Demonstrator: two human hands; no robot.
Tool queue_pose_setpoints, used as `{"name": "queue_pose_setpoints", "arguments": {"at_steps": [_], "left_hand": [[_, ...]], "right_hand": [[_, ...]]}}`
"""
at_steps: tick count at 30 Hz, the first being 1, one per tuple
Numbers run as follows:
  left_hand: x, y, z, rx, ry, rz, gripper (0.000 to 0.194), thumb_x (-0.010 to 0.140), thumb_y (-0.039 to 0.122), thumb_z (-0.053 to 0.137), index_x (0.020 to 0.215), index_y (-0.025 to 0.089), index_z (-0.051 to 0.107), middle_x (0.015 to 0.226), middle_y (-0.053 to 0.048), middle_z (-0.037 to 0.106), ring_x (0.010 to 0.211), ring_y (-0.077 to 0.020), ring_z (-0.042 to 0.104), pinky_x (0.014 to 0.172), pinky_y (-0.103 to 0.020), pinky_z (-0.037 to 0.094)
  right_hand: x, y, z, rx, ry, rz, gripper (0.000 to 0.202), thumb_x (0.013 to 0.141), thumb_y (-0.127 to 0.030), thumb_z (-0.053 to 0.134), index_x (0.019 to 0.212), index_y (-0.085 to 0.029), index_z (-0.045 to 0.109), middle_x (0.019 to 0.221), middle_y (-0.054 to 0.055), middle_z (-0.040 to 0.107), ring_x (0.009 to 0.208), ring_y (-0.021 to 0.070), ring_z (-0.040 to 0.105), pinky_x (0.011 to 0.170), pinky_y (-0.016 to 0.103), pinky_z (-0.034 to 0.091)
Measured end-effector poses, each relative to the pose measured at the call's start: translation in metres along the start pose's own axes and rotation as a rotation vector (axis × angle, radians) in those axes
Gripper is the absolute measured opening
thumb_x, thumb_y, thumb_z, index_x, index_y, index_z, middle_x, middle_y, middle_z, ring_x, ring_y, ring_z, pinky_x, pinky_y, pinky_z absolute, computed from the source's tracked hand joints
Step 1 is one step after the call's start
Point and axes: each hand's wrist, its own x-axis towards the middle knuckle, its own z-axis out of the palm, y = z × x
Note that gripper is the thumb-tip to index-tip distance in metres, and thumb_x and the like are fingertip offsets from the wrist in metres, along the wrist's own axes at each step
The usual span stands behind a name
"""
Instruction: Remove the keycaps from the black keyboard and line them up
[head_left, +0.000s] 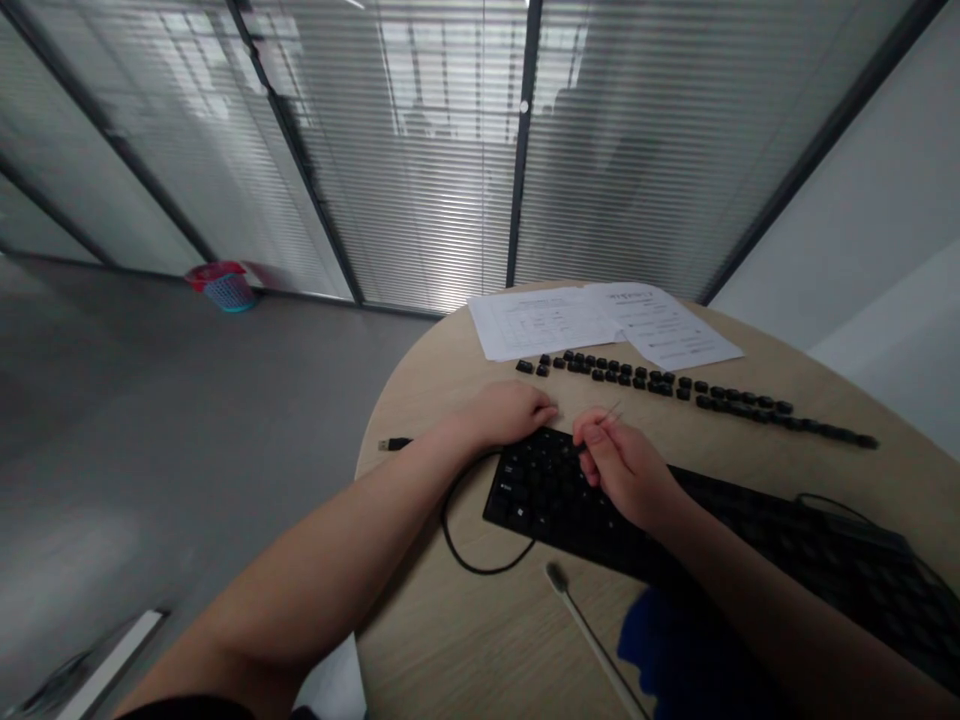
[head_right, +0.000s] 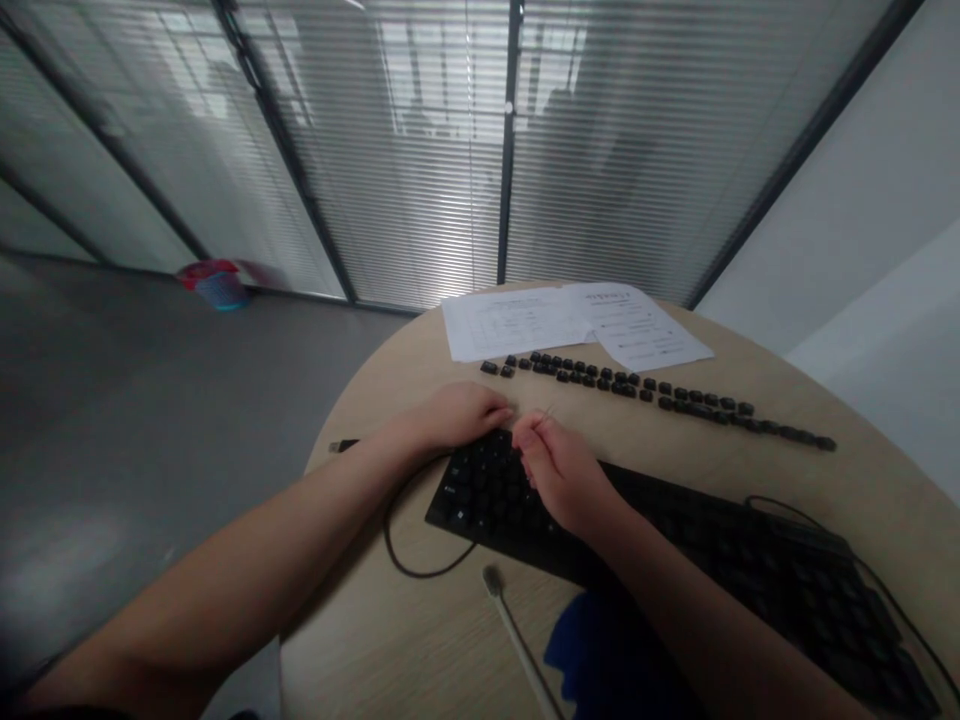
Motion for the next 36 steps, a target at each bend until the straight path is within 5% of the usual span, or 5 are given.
{"name": "queue_pose_setpoints", "arguments": {"at_steps": [8, 18, 36], "left_hand": [[0.005, -0.002, 0.005, -0.04, 0.004, -0.008, 0.039, 0.103, 0.04, 0.048, 0.087, 0.019, 0.077, 0.086, -0.011, 0.076, 0.082, -0.0258, 0.068, 0.073, -0.036, 0.047], [0.003, -0.001, 0.006, -0.021, 0.008, -0.028, 0.039, 0.103, 0.039, 0.047, 0.089, 0.019, 0.077, 0.09, -0.012, 0.077, 0.083, -0.0263, 0.067, 0.072, -0.035, 0.046], [0.002, -0.003, 0.01, -0.05, 0.043, -0.075, 0.038, 0.103, 0.042, 0.05, 0.089, 0.019, 0.077, 0.09, -0.011, 0.077, 0.083, -0.0263, 0.068, 0.074, -0.035, 0.046]], "right_hand": [[0.004, 0.001, 0.001, 0.079, -0.001, 0.03, 0.047, 0.101, -0.069, 0.042, 0.084, -0.025, 0.049, 0.049, -0.006, 0.045, 0.043, 0.0137, 0.045, 0.043, 0.026, 0.033], [-0.002, 0.007, -0.001, -0.075, -0.099, -0.103, 0.03, 0.106, -0.047, 0.044, 0.087, -0.025, 0.053, 0.053, -0.006, 0.049, 0.048, 0.0148, 0.047, 0.053, 0.029, 0.035], [-0.002, -0.007, 0.0, -0.23, -0.129, -0.251, 0.019, 0.103, -0.038, 0.052, 0.091, -0.025, 0.059, 0.069, -0.001, 0.062, 0.065, 0.0188, 0.058, 0.065, 0.032, 0.04]]}}
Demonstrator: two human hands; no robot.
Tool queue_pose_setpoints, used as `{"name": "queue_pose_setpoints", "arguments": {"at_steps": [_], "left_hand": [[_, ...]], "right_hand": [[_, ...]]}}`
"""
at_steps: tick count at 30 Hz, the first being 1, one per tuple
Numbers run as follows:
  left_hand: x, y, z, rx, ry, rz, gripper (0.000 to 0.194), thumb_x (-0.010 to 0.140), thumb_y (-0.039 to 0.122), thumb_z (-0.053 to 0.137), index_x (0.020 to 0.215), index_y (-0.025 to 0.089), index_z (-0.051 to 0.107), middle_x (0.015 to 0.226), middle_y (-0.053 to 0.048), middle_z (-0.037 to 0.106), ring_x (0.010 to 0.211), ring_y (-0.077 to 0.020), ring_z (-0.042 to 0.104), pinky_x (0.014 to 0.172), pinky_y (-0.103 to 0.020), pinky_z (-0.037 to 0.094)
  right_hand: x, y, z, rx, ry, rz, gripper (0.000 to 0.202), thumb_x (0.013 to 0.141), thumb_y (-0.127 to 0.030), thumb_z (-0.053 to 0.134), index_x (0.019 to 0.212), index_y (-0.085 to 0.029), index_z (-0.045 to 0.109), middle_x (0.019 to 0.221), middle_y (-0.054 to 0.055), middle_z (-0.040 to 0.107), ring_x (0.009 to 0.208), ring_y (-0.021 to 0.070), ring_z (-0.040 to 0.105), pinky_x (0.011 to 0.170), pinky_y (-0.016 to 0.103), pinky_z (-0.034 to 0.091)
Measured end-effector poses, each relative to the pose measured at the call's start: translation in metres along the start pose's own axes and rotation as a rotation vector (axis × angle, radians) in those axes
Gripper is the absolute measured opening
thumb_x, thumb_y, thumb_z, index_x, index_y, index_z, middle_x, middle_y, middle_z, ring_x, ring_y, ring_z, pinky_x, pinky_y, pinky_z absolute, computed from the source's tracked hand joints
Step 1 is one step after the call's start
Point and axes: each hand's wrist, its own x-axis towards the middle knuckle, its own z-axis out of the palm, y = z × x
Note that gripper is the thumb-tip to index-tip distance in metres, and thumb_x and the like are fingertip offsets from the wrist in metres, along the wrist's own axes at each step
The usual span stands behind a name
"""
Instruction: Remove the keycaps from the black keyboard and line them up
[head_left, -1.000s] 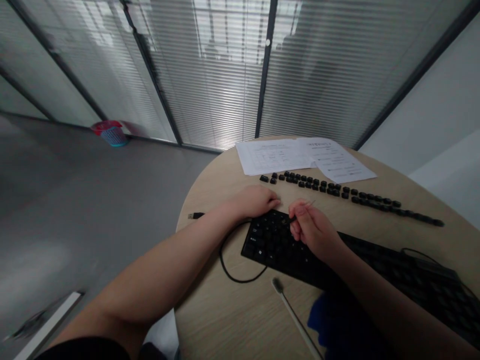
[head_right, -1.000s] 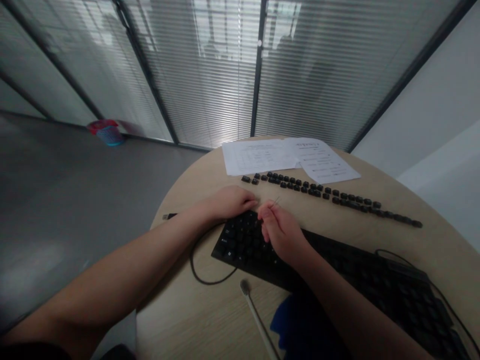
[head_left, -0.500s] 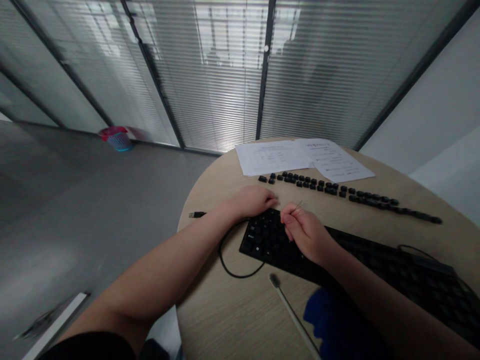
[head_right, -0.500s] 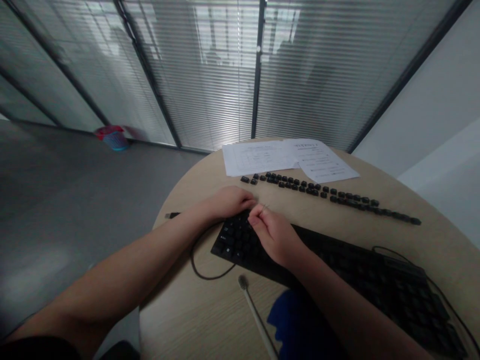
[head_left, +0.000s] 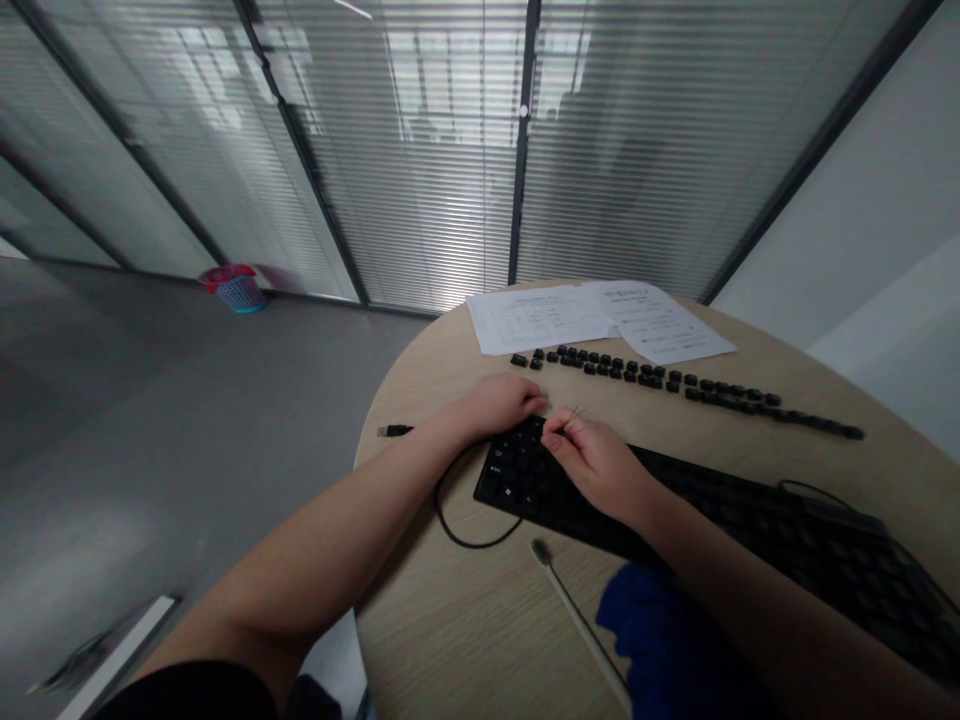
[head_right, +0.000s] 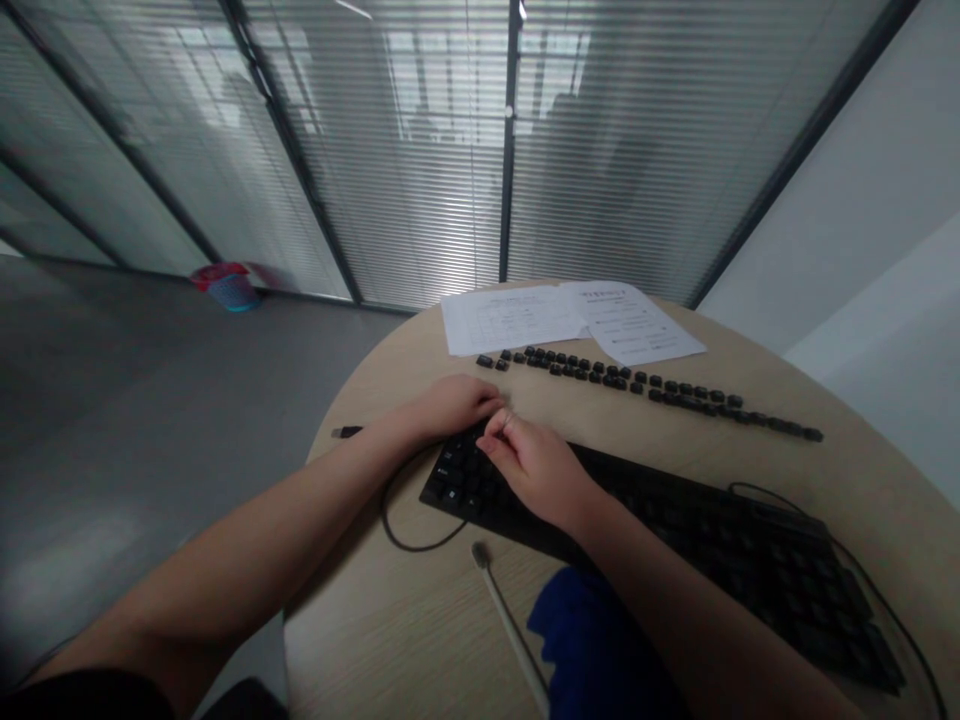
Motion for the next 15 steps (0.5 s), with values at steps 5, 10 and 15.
{"name": "queue_pose_setpoints", "arguments": {"at_steps": [5, 10, 15], "left_hand": [[0.0004, -0.0012, 0.0006, -0.022, 0.012, -0.003, 0.038, 0.103, 0.043, 0.05, 0.088, 0.019, 0.077, 0.089, -0.011, 0.077, 0.084, -0.0272, 0.068, 0.074, -0.036, 0.046], [-0.002, -0.0019, -0.0039, -0.056, 0.009, 0.025, 0.042, 0.104, 0.044, 0.048, 0.086, 0.018, 0.076, 0.083, -0.01, 0.076, 0.079, -0.0247, 0.066, 0.071, -0.034, 0.046], [-0.0052, -0.0065, -0.0078, -0.099, -0.027, 0.09, 0.043, 0.102, 0.047, 0.049, 0.086, 0.019, 0.076, 0.078, -0.005, 0.074, 0.072, -0.0195, 0.063, 0.064, -0.03, 0.041]], "right_hand": [[0.0003, -0.003, 0.0005, -0.015, -0.028, -0.039, 0.02, 0.102, -0.037, 0.054, 0.087, -0.024, 0.058, 0.075, 0.0, 0.065, 0.068, 0.0193, 0.06, 0.068, 0.032, 0.04], [-0.0006, 0.0013, 0.0022, -0.025, -0.027, -0.003, 0.012, 0.099, -0.035, 0.061, 0.097, -0.024, 0.065, 0.084, 0.001, 0.071, 0.074, 0.0201, 0.064, 0.072, 0.032, 0.045], [-0.0011, 0.0036, 0.0034, -0.053, -0.022, -0.008, 0.009, 0.099, -0.032, 0.06, 0.099, -0.025, 0.064, 0.088, 0.002, 0.072, 0.077, 0.0206, 0.066, 0.075, 0.032, 0.046]]}}
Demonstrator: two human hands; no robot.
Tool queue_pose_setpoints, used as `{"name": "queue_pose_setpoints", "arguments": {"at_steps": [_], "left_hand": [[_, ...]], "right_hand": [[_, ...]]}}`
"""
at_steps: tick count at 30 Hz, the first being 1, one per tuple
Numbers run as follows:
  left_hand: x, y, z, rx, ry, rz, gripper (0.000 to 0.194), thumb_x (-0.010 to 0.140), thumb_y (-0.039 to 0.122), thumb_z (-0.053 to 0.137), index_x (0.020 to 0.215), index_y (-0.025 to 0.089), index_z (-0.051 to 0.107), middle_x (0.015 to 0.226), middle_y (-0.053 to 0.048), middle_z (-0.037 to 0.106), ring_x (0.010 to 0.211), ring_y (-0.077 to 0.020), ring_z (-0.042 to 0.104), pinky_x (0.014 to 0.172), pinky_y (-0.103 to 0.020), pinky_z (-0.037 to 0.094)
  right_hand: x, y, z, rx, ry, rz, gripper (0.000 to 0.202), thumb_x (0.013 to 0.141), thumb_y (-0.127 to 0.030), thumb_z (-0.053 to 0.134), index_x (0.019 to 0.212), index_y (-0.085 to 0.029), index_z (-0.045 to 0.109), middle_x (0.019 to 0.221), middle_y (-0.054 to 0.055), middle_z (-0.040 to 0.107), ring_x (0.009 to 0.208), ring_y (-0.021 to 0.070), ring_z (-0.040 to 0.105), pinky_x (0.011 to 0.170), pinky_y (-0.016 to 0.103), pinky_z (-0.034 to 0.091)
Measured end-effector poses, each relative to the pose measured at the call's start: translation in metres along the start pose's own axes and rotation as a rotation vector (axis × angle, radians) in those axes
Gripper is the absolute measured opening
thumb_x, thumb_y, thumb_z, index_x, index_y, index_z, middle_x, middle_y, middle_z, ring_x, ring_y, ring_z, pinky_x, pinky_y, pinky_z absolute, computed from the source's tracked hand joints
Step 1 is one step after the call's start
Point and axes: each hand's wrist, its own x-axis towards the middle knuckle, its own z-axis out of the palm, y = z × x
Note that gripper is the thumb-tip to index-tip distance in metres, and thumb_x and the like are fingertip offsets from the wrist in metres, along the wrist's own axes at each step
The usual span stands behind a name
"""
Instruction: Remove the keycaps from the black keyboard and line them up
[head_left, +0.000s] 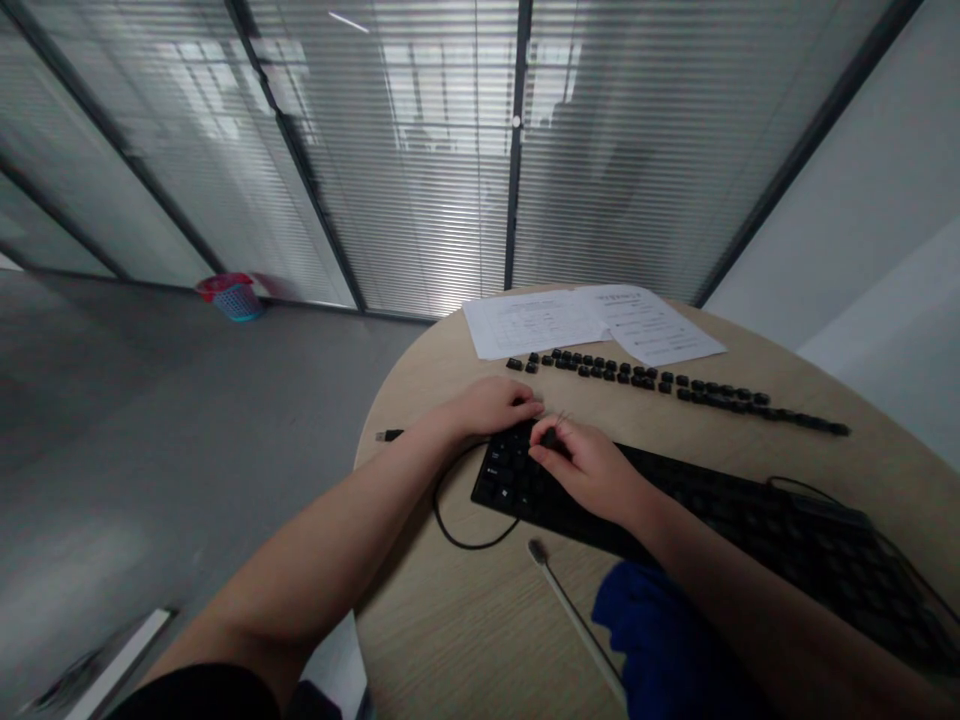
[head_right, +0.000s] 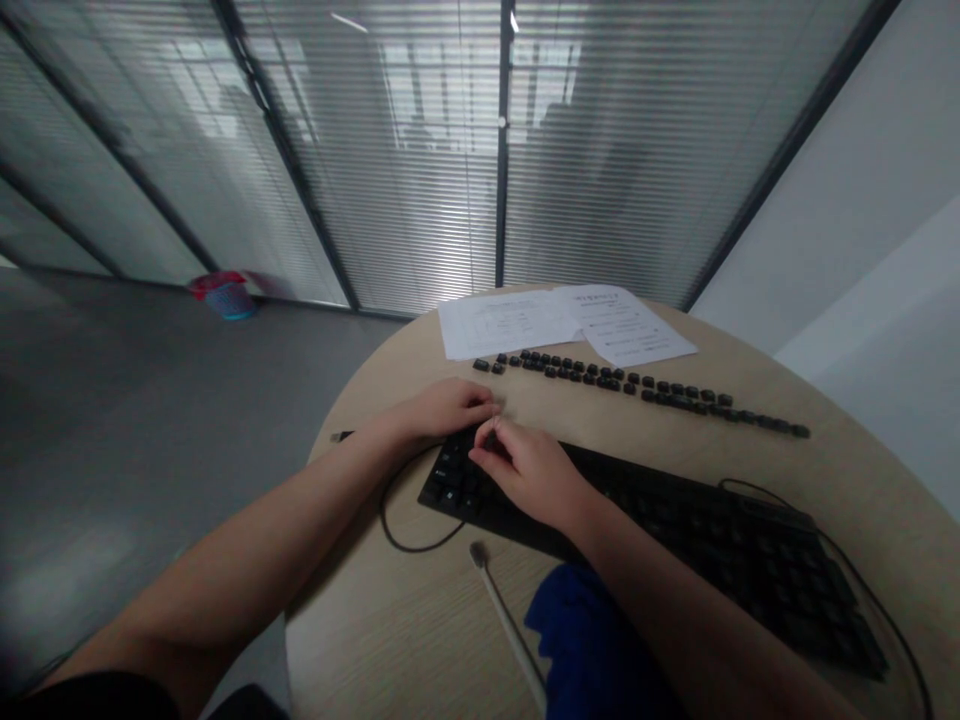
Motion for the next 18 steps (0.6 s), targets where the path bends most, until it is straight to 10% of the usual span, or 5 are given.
{"name": "queue_pose_setpoints", "arguments": {"at_steps": [18], "left_hand": [[-0.009, -0.013, -0.014, -0.275, -0.197, 0.206, 0.028, 0.084, 0.041, 0.072, 0.102, 0.019, 0.074, 0.092, -0.001, 0.074, 0.083, -0.0183, 0.065, 0.074, -0.028, 0.046]], "right_hand": [[-0.004, 0.0, 0.001, 0.009, 0.055, 0.026, 0.013, 0.101, -0.035, 0.054, 0.098, -0.025, 0.061, 0.075, 0.0, 0.066, 0.071, 0.0202, 0.065, 0.07, 0.031, 0.046]]}}
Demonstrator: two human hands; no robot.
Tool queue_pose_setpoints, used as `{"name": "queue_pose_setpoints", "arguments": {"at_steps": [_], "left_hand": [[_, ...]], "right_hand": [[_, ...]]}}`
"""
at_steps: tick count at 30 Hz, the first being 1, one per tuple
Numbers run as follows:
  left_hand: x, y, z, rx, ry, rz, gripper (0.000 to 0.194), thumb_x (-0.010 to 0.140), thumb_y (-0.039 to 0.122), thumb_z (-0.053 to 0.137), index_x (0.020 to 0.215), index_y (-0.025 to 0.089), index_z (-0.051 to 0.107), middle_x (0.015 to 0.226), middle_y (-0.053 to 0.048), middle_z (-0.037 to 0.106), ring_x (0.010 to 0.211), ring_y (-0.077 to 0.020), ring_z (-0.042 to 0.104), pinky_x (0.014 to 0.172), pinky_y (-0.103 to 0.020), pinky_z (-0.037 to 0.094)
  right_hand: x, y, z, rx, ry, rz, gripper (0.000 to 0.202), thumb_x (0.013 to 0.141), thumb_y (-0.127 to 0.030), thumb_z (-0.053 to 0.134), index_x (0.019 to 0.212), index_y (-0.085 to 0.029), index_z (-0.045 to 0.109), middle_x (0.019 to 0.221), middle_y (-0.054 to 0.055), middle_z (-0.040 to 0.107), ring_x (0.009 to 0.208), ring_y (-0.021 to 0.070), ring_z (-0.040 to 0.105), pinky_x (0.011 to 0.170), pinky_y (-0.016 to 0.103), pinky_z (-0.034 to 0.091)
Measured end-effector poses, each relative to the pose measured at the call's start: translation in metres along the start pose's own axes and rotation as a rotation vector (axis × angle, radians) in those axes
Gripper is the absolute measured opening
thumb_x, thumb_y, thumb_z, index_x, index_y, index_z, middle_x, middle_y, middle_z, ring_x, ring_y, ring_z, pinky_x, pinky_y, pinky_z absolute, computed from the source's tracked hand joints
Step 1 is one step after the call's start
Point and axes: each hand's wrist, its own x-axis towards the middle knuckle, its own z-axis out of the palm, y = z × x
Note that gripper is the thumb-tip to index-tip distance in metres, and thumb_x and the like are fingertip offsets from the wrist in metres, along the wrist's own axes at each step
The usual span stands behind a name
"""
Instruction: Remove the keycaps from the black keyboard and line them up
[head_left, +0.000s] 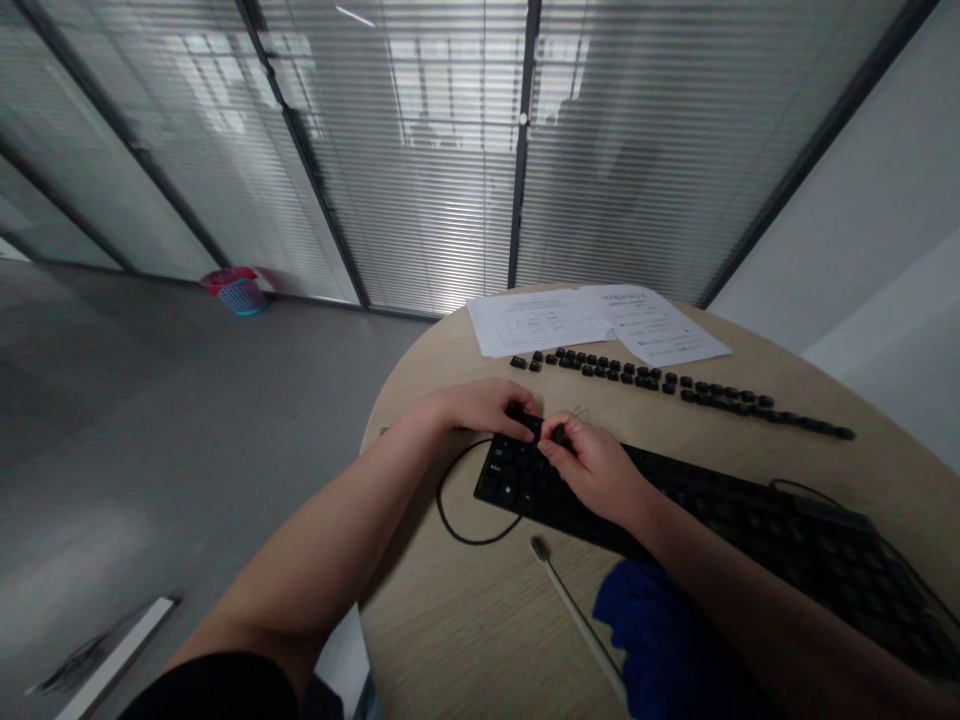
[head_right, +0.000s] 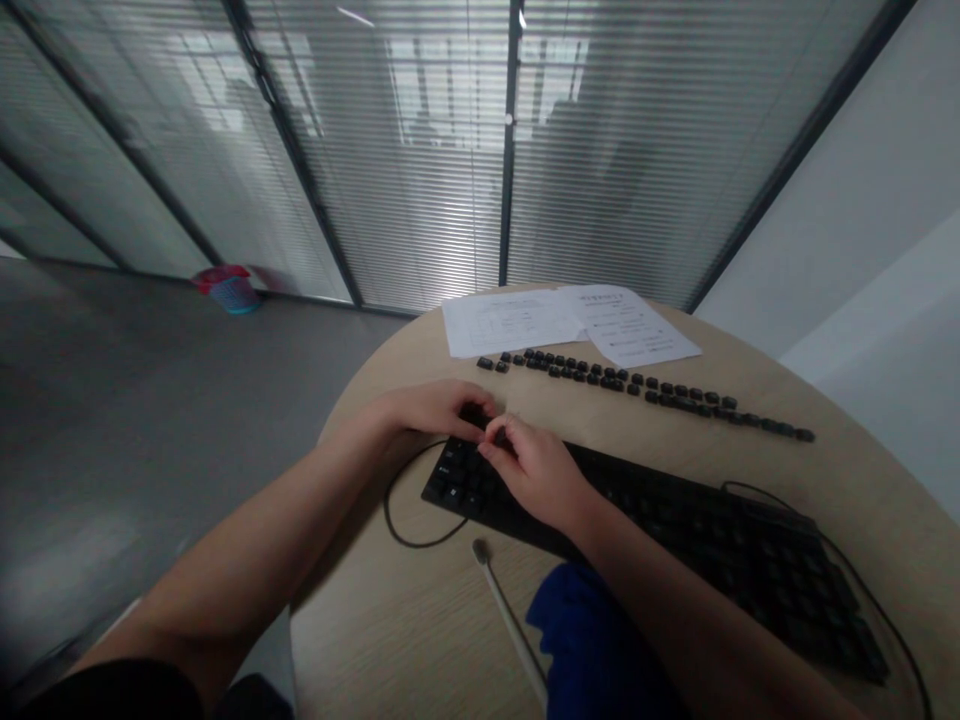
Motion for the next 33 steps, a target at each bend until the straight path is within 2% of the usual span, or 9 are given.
{"name": "queue_pose_setpoints", "arguments": {"at_steps": [7, 17, 22, 26, 29, 33], "left_hand": [[0.001, -0.007, 0.002, -0.102, -0.016, -0.012, 0.034, 0.078, 0.036, 0.078, 0.107, 0.018, 0.076, 0.097, -0.002, 0.076, 0.089, -0.021, 0.067, 0.079, -0.03, 0.046], [0.001, -0.009, 0.005, -0.094, 0.001, -0.043, 0.035, 0.076, 0.036, 0.08, 0.106, 0.018, 0.077, 0.092, -0.002, 0.075, 0.086, -0.0214, 0.066, 0.076, -0.031, 0.045], [0.003, -0.008, 0.007, -0.116, 0.014, -0.062, 0.036, 0.073, 0.032, 0.082, 0.106, 0.018, 0.077, 0.09, -0.001, 0.075, 0.085, -0.0212, 0.066, 0.076, -0.031, 0.045], [0.002, -0.01, 0.007, -0.118, 0.015, -0.038, 0.034, 0.074, 0.032, 0.083, 0.105, 0.018, 0.078, 0.089, -0.002, 0.076, 0.085, -0.0221, 0.067, 0.077, -0.032, 0.046], [-0.001, -0.012, 0.005, -0.222, 0.009, 0.038, 0.039, 0.076, 0.031, 0.081, 0.114, 0.017, 0.078, 0.098, -0.004, 0.078, 0.09, -0.0224, 0.068, 0.082, -0.034, 0.048], [-0.005, -0.013, -0.003, -0.337, 0.126, 0.087, 0.043, 0.08, 0.028, 0.08, 0.122, 0.02, 0.077, 0.112, -0.006, 0.078, 0.098, -0.0213, 0.067, 0.085, -0.033, 0.05]], "right_hand": [[-0.001, -0.001, 0.001, -0.035, 0.012, -0.006, 0.012, 0.099, -0.034, 0.053, 0.097, -0.024, 0.06, 0.063, -0.003, 0.061, 0.06, 0.0188, 0.062, 0.062, 0.03, 0.042], [-0.004, 0.004, 0.003, -0.052, 0.039, -0.034, 0.009, 0.098, -0.033, 0.055, 0.096, -0.024, 0.058, 0.058, -0.005, 0.058, 0.051, 0.0164, 0.06, 0.058, 0.029, 0.042], [-0.007, 0.011, 0.003, 0.106, 0.288, 0.017, 0.012, 0.104, -0.036, 0.049, 0.098, -0.026, 0.05, 0.055, -0.008, 0.058, 0.047, 0.0148, 0.058, 0.058, 0.028, 0.045], [-0.009, 0.014, 0.004, 0.081, 0.24, -0.003, 0.009, 0.101, -0.033, 0.056, 0.097, -0.025, 0.053, 0.058, -0.006, 0.059, 0.052, 0.0151, 0.06, 0.06, 0.028, 0.046], [-0.009, 0.016, 0.004, 0.183, 0.254, 0.022, 0.009, 0.103, -0.033, 0.053, 0.099, -0.025, 0.055, 0.059, -0.006, 0.058, 0.051, 0.0137, 0.057, 0.055, 0.027, 0.044], [-0.005, 0.016, 0.004, 0.384, 0.264, 0.065, 0.01, 0.1, -0.034, 0.055, 0.099, -0.024, 0.058, 0.065, -0.004, 0.059, 0.051, 0.0118, 0.057, 0.047, 0.022, 0.04]]}}
